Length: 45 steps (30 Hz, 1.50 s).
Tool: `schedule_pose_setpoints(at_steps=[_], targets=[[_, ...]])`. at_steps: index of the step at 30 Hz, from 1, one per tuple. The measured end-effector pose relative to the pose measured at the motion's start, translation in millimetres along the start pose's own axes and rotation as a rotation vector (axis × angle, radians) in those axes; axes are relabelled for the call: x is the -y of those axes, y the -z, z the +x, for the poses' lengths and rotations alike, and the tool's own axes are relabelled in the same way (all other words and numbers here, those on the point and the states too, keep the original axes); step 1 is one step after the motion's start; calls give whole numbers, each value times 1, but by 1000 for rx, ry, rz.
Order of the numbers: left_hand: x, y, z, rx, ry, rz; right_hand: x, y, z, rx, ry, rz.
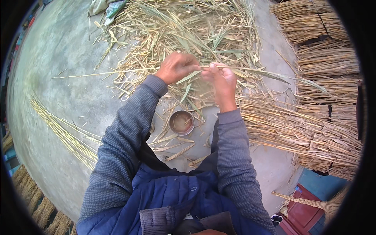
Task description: The person sits on the floor and repeatedly picks up long palm leaves, strips the leafy parts from the central stalk by hand, and places the cleaned stalks into a pile. The process is repeated for multiple leaves throughout the clip.
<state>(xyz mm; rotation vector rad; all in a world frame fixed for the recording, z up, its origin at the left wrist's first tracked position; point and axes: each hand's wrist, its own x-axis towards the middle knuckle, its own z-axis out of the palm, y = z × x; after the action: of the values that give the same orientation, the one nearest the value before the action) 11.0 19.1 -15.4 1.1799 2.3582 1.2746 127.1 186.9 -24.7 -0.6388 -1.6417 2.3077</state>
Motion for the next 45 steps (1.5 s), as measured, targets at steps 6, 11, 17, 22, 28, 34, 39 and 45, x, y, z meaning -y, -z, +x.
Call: schedule_pose_setpoints(at_steps=[6,11,17,22,28,34,39,45], targets=[[23,17,-8,61,83,106,10,23,-1,-181,19,62],[31,32,-10,91,194,149,12,25,-3,-207,31,69],[11,1,1,162,129,-253,14,11,-12,-14,9,-21],[1,-12,7,161,251,-563,14,6,-15,60,31,-109],[-7,1,4,193,432,-806,20,9,-19,162,177,-285],[-1,10,3,159,354,-669,19,8,-18,119,226,-163],[15,28,-3,241,343,-454,23,14,-15,38,209,-35],[22,29,-7,156,446,-660,22,10,-15,68,222,-54]])
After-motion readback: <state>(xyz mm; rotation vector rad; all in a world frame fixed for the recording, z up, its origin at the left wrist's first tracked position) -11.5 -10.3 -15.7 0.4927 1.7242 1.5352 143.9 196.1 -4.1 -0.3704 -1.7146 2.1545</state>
